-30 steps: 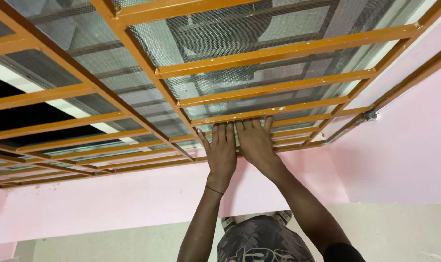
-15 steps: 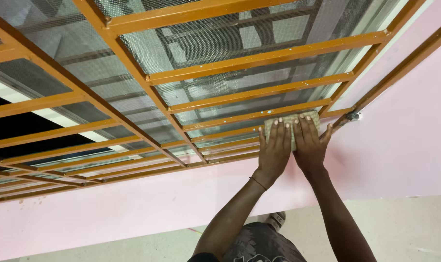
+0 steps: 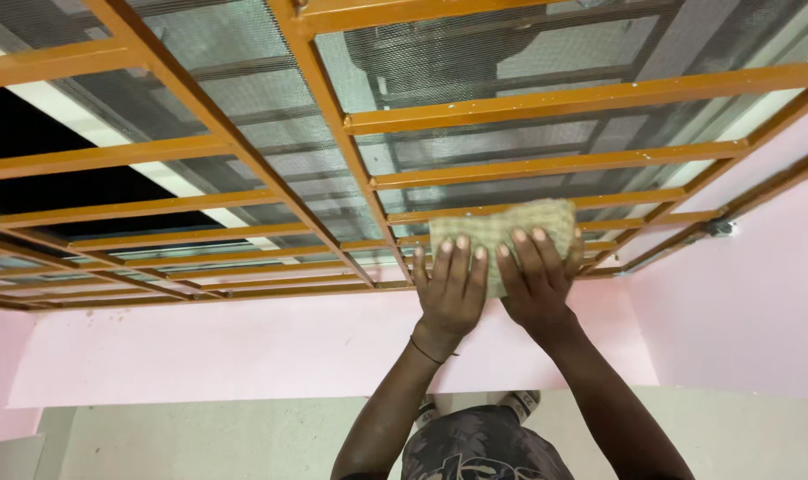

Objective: The person wipes a metal window grille and the attached mesh with a cloth.

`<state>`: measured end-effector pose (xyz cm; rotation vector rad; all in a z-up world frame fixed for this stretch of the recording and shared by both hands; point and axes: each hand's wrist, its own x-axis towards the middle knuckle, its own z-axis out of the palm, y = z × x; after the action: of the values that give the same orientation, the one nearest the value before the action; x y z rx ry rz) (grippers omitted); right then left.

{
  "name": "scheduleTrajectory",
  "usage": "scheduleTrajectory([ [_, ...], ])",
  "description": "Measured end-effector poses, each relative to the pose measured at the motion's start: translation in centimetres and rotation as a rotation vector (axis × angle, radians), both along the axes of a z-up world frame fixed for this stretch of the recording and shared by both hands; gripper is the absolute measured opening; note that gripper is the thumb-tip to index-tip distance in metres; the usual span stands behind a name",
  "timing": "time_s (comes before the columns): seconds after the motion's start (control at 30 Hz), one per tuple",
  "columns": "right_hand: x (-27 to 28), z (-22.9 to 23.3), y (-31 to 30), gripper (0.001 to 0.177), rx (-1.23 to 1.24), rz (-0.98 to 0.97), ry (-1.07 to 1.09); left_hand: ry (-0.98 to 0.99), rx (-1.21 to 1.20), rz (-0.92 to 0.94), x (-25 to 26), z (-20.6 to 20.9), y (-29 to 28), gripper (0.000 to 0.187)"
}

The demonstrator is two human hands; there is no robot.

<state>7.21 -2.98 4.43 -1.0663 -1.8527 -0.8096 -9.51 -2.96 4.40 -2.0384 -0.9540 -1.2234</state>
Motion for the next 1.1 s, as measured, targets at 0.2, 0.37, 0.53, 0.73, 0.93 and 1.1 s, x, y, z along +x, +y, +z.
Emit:
scheduleTrajectory([
  [0.2,-5.5,-7.2,7.0,0.042,-0.124,-0.059,-0.045,0.097,-0.277,0.308,-4.2,-4.9,4.1,0.042],
  [0.37,-3.3,-10.5,8.1,0.045,-0.035,-0.054,-0.093,0.016,-0.211,0.283,-2.7,-10.2,6.5,0.043],
  [0.53,2.4,-12.6,8.1,0.047,-0.059,-0.137,-0.148,0.006,-0.130,0.210,2.7,-13.1,8.0,0.048],
  [0.73,14.9,-13.6,5.8,0.026,-0.125,-0.362,-0.006,0.182,-0.312,-0.001,14.5,-7.5,4.9,0.057],
  [0.93,19.6,-11.6,2.5,0.031,-0.270,-0.576,-0.023,0.285,-0.263,0.069,18.4,-2.3,2.9,0.051],
  [1.1,13.7,-12.1,3.8,0.036,-0.232,-0.360,0.116,0.201,-0.309,0.008,14.0,-5.2,4.1,0.055],
])
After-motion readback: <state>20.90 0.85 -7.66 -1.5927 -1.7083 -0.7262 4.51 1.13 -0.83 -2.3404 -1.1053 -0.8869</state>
